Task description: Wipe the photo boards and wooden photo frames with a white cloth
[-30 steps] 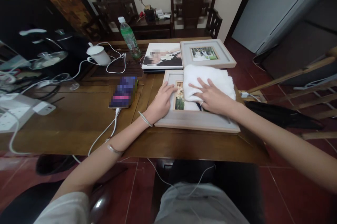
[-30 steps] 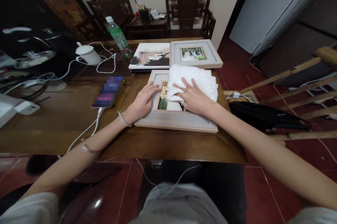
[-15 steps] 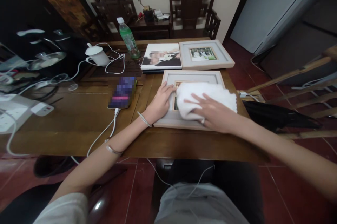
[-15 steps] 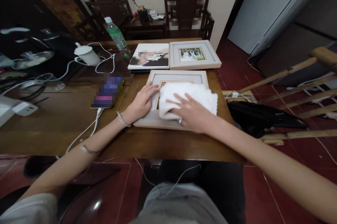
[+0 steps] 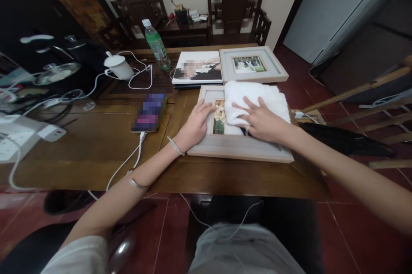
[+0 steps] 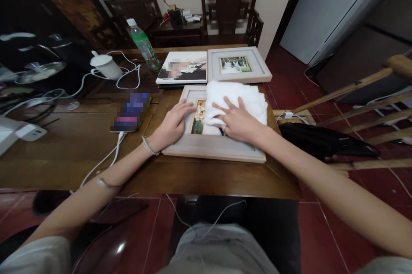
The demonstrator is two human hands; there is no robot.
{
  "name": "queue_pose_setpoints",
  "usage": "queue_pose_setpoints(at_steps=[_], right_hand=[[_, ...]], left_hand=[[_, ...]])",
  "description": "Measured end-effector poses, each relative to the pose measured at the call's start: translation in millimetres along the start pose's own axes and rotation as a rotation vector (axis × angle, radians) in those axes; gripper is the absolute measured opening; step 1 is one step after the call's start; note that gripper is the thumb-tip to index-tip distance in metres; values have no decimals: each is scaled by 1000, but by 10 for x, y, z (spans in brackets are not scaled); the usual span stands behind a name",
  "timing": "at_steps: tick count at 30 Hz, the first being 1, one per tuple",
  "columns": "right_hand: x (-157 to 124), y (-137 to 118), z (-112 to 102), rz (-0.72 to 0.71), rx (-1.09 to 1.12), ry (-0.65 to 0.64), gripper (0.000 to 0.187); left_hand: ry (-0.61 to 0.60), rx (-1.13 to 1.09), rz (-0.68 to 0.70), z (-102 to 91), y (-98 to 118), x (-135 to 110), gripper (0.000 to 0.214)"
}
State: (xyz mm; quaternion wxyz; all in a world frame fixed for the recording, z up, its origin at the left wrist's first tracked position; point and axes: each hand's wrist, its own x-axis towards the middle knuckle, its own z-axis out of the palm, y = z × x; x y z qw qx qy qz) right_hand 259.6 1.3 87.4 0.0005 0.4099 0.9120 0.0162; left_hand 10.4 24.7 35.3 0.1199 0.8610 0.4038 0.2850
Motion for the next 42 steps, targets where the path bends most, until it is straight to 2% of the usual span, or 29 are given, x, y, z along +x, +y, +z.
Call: queue_pose_setpoints(at_steps=[4,6,9,12,15,19,22,26,31,34,38,42], right_hand=[[-407,-460,-278,-144,178,-150,47],[-532,-633,-367,-171,237,-206,47],[-538,-715,-334,-174,221,-166,42],[-345,-535,-170,-166,133,-65,45],[-39,-165,-31,-81,36,6,44],[354,313,48,43,-71,107,42],[480,419,79,64,-72,148,39],[280,137,37,-36,26,76,37],[-264,-465,-230,-198,202,-94,40],[-401,-706,-329,-256,256,-138,40],[-193,-790,-221,-259,201,-89,41],[231,-633,-46,-193,120,-19,34]], left_hand=[[-17,10,-38,-5,30,-2,55],[-24,14,-23,-10,29,7,55],[-26,14,2,-8,11,20,55],[-32,21,-17,9,3,21,56],[-51,27,-64,16,23,14,52],[-81,15,-115,-7,63,14,45],[-78,9,-131,-20,79,22,43],[-44,3,-148,1,91,25,43],[9,-52,-168,23,109,42,46],[75,-156,-171,6,108,78,48],[137,-292,-234,-4,85,114,52],[139,-284,-245,22,71,106,57]])
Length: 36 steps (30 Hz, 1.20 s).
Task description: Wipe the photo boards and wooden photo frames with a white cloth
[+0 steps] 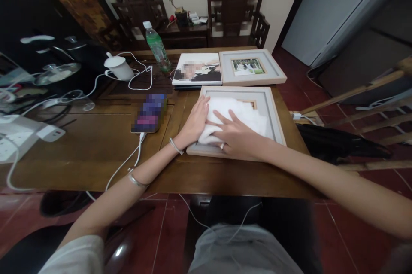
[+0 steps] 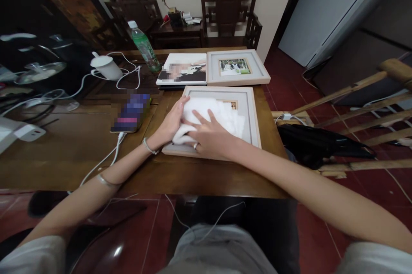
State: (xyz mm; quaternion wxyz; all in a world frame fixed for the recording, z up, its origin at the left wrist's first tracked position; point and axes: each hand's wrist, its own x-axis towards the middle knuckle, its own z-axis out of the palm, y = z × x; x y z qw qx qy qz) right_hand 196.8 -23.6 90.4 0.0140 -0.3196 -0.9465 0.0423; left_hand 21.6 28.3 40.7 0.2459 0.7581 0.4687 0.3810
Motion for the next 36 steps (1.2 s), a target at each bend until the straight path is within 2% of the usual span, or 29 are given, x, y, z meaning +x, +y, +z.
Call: queue_pose_setpoints(at_steps=[6,9,13,17,19,21,24,27,31,36], right_hand=[[425,531,21,142,-110,94,37],[502,616,12,186,-123,107,38],[377,454,-55,83,-20,53,35],[49,157,-171,-100,100,-78,42],[-147,41,-219,-128,145,-115,46],[-345,-15,-262,-100,178,-128,47],[-613,7,-332,18,169,-138,42],[-772,58,-384,105,125,-133,34],[-694,-2,-340,60,91,-146,40],[-218,-197,-160,-60,62,-91,36]], left_hand=[[-113,72,96,-20,41,-38,59],[-113,66,122,-32,48,-43,59],[-70,24,120,-31,22,-46,62],[-44,-23,107,-33,7,-44,64],[-48,-6,101,-34,8,-44,65],[-53,21,92,-31,9,-46,65],[-59,40,87,-15,0,-48,64],[-56,50,78,9,-11,-45,63],[-31,40,7,33,9,-36,66],[8,-1,-33,8,56,-28,64]])
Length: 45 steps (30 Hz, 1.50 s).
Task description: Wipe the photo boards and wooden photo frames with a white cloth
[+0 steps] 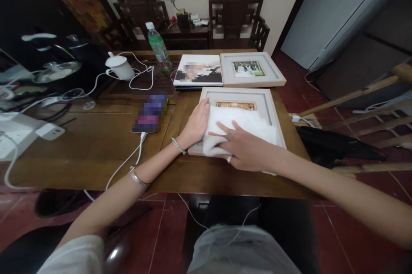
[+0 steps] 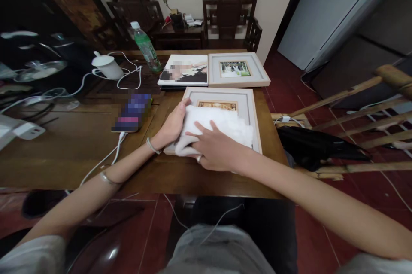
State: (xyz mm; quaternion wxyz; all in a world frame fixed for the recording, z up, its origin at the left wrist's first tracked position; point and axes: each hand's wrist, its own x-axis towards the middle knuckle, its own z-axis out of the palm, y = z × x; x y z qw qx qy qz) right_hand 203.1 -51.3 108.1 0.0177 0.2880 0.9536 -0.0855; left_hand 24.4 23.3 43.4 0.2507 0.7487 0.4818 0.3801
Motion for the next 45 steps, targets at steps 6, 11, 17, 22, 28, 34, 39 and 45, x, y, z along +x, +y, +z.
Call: queue_pose_setpoints(at_steps=[6,11,17,22,28,34,39,45], right_hand=[[168,-67,123,2,-21,65,36],[-340,46,128,103,-47,64,39],[-918,212,82,204,-126,106,30],[-755,161,96,202,-99,73,32],[-113,-3,109,55,-65,50,39],[-224,20,148,82,-66,70,39],[-798,177,151,190,-129,125,29],[-864,563,133,207,-241,190,32]], left_hand=[[-48,99,72,-48,-46,21,53],[-127,289,179,-29,-114,17,44],[-149,349,176,-4,-126,2,40],[-123,340,137,30,-95,-30,37],[-144,343,158,13,-136,-28,41],[-154,347,183,2,-173,-21,41],[-155,363,180,23,-157,-25,39],[-183,403,189,15,-145,-18,41]])
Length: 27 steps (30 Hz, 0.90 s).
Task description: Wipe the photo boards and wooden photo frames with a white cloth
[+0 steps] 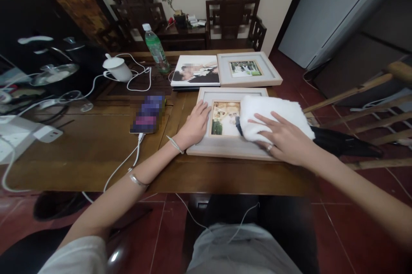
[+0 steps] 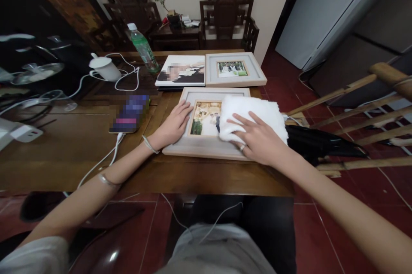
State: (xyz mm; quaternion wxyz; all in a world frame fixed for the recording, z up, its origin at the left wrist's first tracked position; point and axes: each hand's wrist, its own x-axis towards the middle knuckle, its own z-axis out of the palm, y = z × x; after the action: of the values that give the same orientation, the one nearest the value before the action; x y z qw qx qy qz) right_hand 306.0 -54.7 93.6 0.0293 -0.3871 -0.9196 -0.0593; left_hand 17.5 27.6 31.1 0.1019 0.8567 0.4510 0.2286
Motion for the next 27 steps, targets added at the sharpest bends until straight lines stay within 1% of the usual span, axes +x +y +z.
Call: queue_pose_setpoints(at_steps=[4,7,9,10,12,14,18,21,22,24,27], right_hand=[[412,394,103,39,-62,-2,38],[722,677,187,100,-70,22,43],[857,761,231,149,-69,45,44],[893,756,243,166,-71,50,43],[897,647,240,165,-69,38,40],[815,426,199,131,-37,6,37],[494,-151,33,16,118,-77,34],[280,-476,-101,-66,257,-120,39],[242,-537,-132,-88,293,-126,40],[227,-582,-154,-122,330,-128,38],[333,-490,-79,-141,289,-97,36]], left_hand=[[-23,11,-3,-18,6,-4,42],[-25,5,-9,-29,10,-3,41],[-24,4,-17,-37,13,-2,41],[-26,4,-20,-41,14,-1,41],[-28,5,-22,-49,18,0,41],[-24,2,-19,-54,20,2,41],[-20,4,-7,-49,19,7,41],[-17,11,-5,-45,20,10,41],[-15,12,-6,-45,22,10,41],[-15,17,-5,-47,26,8,42],[-18,16,-7,-54,36,4,42]])
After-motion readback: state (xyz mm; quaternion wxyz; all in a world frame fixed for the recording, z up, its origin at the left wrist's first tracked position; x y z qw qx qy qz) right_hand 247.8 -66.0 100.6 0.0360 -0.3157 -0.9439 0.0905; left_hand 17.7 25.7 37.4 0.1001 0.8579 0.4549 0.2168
